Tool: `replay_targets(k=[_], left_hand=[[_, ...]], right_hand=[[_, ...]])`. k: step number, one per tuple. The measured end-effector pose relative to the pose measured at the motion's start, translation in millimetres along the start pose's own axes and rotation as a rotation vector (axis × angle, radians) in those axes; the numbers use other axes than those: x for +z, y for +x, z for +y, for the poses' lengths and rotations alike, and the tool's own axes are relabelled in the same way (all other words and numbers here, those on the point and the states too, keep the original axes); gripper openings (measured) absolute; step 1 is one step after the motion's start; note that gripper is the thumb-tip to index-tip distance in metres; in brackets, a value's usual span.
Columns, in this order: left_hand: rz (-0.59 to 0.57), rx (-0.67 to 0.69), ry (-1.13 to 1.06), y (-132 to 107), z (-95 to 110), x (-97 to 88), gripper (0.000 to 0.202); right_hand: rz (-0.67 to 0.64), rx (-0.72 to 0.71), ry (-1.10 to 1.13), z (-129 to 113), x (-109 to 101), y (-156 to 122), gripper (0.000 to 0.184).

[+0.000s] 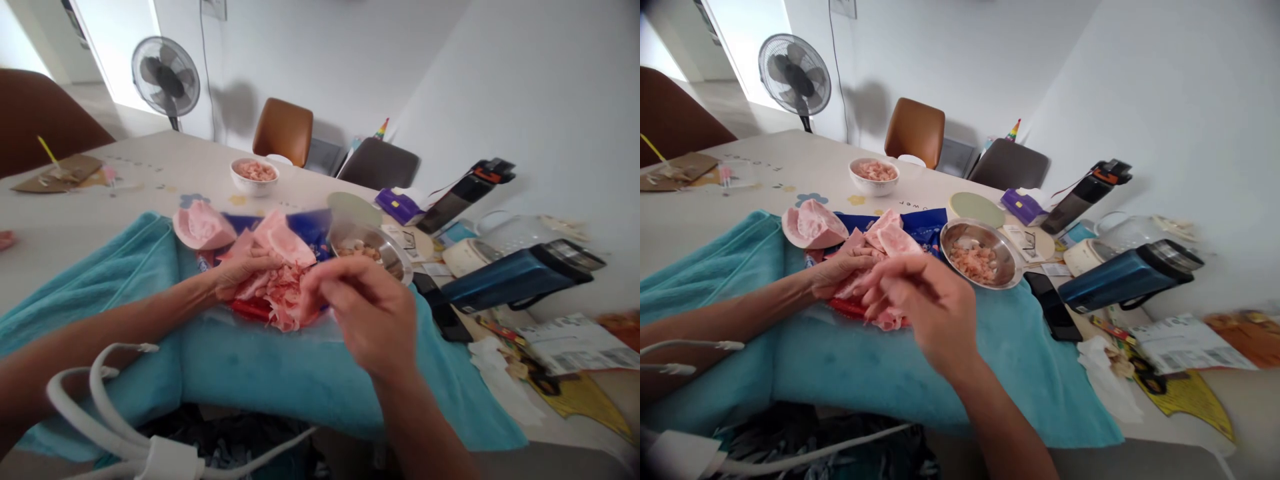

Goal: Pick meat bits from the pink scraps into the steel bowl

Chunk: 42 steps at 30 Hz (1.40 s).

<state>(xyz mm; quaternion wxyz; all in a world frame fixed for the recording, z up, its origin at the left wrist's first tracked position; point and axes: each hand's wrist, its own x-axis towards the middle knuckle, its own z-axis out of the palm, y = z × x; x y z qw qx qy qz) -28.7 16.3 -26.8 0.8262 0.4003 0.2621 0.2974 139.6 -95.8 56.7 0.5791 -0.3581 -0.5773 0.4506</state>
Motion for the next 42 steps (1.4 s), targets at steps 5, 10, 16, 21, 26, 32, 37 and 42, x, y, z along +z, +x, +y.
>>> replay_targets(k=[5,10,16,21,26,32,37,42], left_hand=[[-0.006,-0.016,-0.018,1,1,-0.1,0.021],[-0.033,-0.016,-0.056,2,1,-0.1,0.021],[0.011,-0.025,0.012,0,0,1.5,0.023],[-0.011,-0.069,-0.037,1,3,0.8,0.031],[-0.071,-0.104,-0.096,1,9,1.8,0.027],[-0.042,-0.08,-0.08,1,9,6.2,0.013],[-0.036,-0.038,-0.051,0,7,6.2,0.021],[-0.055,-0.024,-0.035,0,4,3.7,0.02]], right_hand=[[0.1,0.095,-0.339,58,-18,36,0.019],[-0.009,0.061,-0.396,78,-14,38,0.013],[0.086,0.014,-0.457,82,-13,37,0.009],[0.166,0.048,-0.441,80,-18,37,0.009],[0.19,0.05,-0.464,80,-23,34,0.007],[0.115,-0.129,-0.65,80,-33,33,0.015],[0.11,-0.111,-0.741,82,-33,31,0.009],[0.084,-0.082,-0.745,83,-30,28,0.011]])
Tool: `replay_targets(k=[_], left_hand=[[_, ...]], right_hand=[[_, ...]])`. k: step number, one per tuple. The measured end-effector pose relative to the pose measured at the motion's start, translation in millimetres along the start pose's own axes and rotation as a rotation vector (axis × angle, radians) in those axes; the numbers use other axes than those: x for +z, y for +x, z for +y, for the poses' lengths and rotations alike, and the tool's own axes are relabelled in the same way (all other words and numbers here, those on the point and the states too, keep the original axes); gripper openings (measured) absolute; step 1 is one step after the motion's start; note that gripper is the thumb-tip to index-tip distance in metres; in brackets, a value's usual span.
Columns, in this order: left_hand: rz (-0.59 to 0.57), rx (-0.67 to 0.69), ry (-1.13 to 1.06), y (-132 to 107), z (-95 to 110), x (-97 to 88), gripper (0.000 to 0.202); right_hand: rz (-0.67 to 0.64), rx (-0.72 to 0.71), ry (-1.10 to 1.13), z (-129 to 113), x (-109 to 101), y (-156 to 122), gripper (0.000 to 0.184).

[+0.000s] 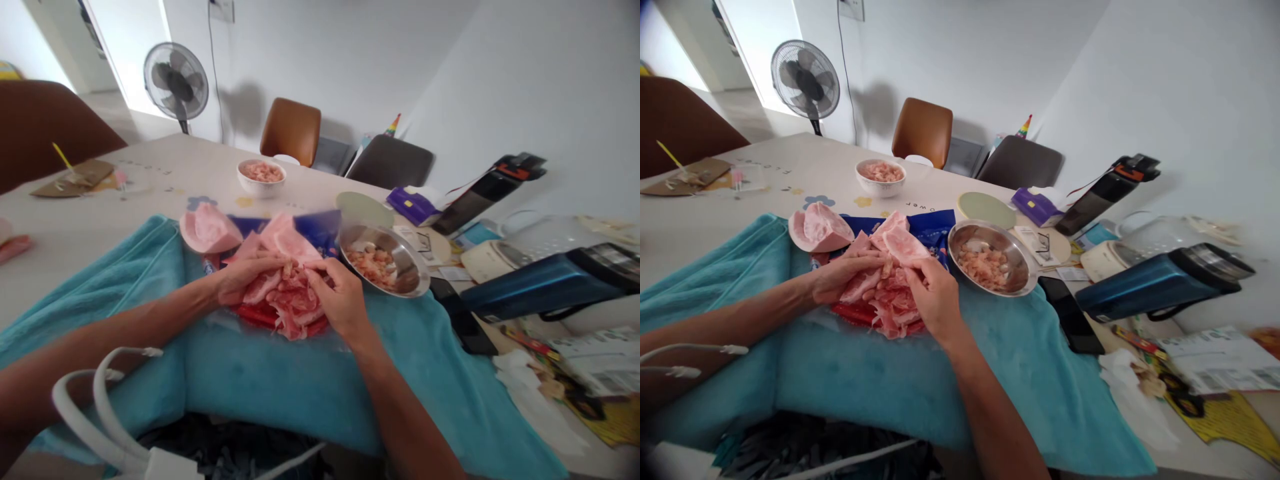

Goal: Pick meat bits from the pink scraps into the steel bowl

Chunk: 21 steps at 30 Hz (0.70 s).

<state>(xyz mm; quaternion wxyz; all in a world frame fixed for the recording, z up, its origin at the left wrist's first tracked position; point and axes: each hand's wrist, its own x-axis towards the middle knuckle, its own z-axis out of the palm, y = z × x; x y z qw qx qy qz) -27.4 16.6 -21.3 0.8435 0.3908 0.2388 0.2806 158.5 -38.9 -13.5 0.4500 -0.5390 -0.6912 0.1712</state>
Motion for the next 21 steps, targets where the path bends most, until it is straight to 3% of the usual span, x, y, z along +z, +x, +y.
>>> replay_targets(k=[3,7,15,21], left_hand=[[-0.003,0.011,0.016,0.1,-1.5,-1.2,0.021],[-0.009,0.012,0.028,0.5,-3.0,-2.7,0.024],[-0.035,0.015,0.035,0.9,-3.8,-5.6,0.025],[-0.016,0.017,0.037,1.7,-4.5,-8.0,0.025]], right_hand=[[-0.001,0.005,-0.015,-0.2,0.5,0.1,0.025],[0.035,0.024,0.055,-0.8,2.8,1.0,0.016],[0.01,0.095,0.091,-1.6,5.4,-0.3,0.02],[-0.034,0.0,0.071,-4.1,4.4,-3.0,0.036]])
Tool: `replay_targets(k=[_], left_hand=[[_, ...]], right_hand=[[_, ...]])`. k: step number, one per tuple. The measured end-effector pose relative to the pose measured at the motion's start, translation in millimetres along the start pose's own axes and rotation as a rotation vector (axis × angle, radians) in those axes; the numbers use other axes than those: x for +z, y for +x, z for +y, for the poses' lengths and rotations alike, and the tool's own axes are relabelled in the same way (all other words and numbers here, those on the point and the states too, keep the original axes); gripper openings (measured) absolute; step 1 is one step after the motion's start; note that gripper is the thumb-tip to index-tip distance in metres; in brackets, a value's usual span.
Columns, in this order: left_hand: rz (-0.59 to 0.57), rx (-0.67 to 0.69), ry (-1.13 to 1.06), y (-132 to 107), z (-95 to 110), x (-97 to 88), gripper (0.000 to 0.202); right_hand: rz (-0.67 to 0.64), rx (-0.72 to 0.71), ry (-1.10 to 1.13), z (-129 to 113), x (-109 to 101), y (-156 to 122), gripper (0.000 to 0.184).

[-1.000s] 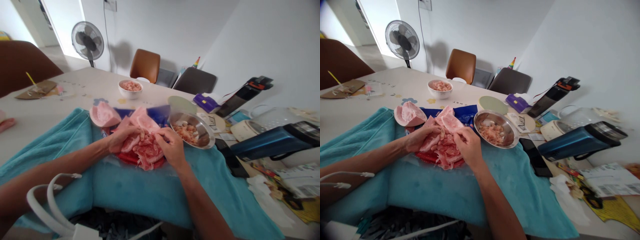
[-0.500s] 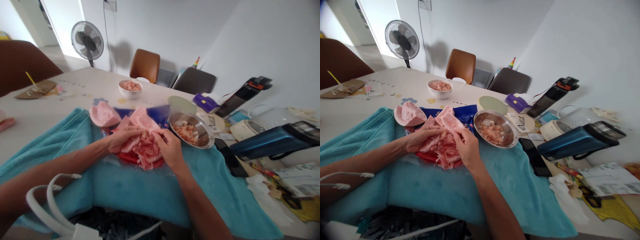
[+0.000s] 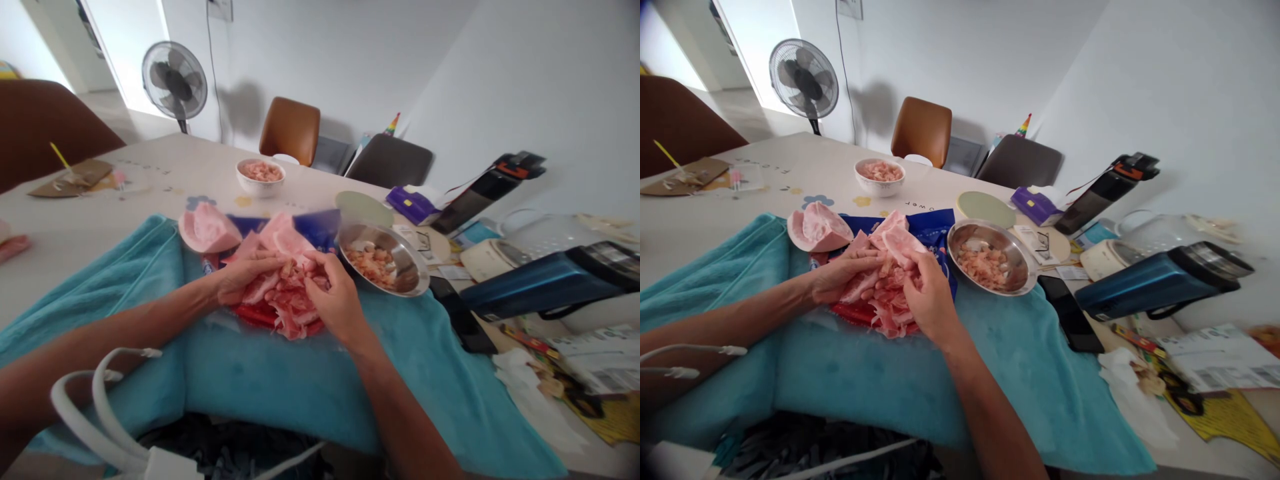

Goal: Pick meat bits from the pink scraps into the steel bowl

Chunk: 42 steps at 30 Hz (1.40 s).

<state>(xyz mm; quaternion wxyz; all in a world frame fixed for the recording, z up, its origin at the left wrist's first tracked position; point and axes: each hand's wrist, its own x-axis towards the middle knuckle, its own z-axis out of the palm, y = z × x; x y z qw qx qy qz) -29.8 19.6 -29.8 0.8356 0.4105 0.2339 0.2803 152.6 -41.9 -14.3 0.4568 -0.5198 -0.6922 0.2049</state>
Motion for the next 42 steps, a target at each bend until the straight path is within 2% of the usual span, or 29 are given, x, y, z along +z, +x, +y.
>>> replay_targets(k=[3,6,8,12,19,24,26,31,34,42], left_hand=[[-0.008,0.0,-0.003,0,1,0.4,0.025],[-0.012,0.008,0.0,-1,1,1.8,0.025],[-0.001,0.002,0.0,-1,2,2.5,0.025],[0.013,-0.009,0.005,-1,1,2.3,0.025],[0.006,0.004,0.004,-1,2,2.7,0.025],[0.025,-0.013,-0.006,-2,5,7.0,0.027],[0.036,-0.016,-0.006,-2,5,7.8,0.027],[0.027,-0.01,0.006,-3,3,5.9,0.027],[0.006,-0.03,0.014,-2,1,3.4,0.025],[0.028,-0.079,0.049,0,0,0.9,0.03]], right_hand=[[-0.004,-0.024,0.002,-2,-3,1,0.028],[0.062,0.007,0.042,0,-5,4,0.016],[0.087,0.039,0.091,4,-4,5,0.019],[0.032,0.091,0.146,7,0,5,0.029],[0.064,0.171,0.147,2,-1,6,0.021],[0.162,0.158,0.115,0,-5,7,0.019],[0.133,0.125,0.153,-1,-6,6,0.026],[-0.072,0.021,0.152,-2,-2,5,0.045],[-0.128,-0.043,0.153,2,3,5,0.037],[-0.076,-0.097,0.063,0,9,4,0.019]])
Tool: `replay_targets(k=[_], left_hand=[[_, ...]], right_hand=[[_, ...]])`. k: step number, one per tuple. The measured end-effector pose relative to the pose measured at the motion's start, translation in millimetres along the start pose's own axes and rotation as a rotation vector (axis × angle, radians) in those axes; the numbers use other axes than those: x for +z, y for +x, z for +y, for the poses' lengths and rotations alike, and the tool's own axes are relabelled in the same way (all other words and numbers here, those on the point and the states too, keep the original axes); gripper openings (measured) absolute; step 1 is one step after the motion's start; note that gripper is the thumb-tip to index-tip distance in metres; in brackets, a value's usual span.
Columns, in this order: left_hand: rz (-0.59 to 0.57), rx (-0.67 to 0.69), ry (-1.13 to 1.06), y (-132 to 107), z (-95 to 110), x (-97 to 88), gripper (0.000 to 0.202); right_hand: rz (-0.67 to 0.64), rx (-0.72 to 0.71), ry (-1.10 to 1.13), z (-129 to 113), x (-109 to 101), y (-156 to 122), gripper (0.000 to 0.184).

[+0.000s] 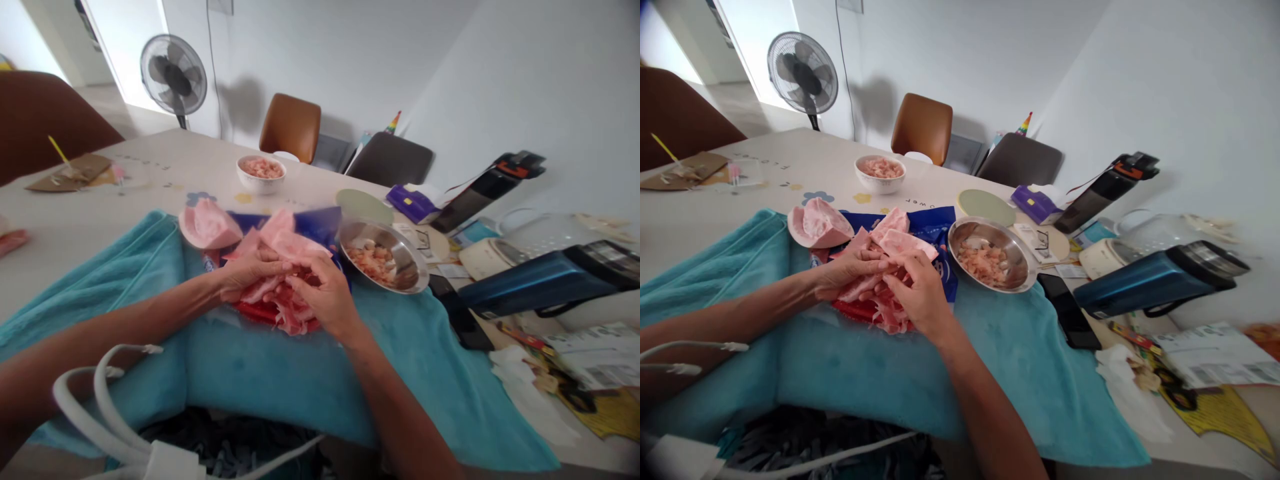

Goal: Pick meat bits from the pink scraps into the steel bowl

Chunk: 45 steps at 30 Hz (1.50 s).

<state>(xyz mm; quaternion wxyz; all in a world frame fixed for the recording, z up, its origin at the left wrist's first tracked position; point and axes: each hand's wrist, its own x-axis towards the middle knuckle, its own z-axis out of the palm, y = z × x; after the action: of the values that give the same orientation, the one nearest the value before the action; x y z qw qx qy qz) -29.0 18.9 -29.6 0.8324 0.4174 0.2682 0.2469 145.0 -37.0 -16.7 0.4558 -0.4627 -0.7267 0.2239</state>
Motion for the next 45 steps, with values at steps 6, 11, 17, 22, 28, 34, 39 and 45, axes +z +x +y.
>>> replay_targets(k=[6,11,17,22,28,34,39,45], left_hand=[[0.022,0.022,0.017,0,0,0.0,0.041],[0.043,0.064,0.015,-1,2,2.9,0.034],[0.033,0.075,0.039,-3,3,5.6,0.025],[-0.102,0.041,0.0,-6,4,3.7,0.019],[-0.102,0.034,-0.115,-6,8,5.9,0.016],[-0.091,0.048,-0.161,-5,7,5.4,0.016],[-0.111,0.044,-0.162,-6,7,4.2,0.014],[-0.107,0.067,-0.159,-8,7,5.1,0.013]], right_hand=[[0.058,0.007,0.001,-5,0,0,0.005],[0.086,0.101,0.053,-3,-2,-3,0.006],[0.009,0.34,0.388,-9,-4,-4,0.003],[-0.129,0.558,0.801,-14,-11,1,0.009],[-0.122,0.719,1.03,-8,-13,3,0.02],[-0.015,0.673,1.112,-8,-5,3,0.025],[0.06,0.65,1.114,-11,1,2,0.025],[-0.048,0.664,1.173,-5,-1,0,0.026]])
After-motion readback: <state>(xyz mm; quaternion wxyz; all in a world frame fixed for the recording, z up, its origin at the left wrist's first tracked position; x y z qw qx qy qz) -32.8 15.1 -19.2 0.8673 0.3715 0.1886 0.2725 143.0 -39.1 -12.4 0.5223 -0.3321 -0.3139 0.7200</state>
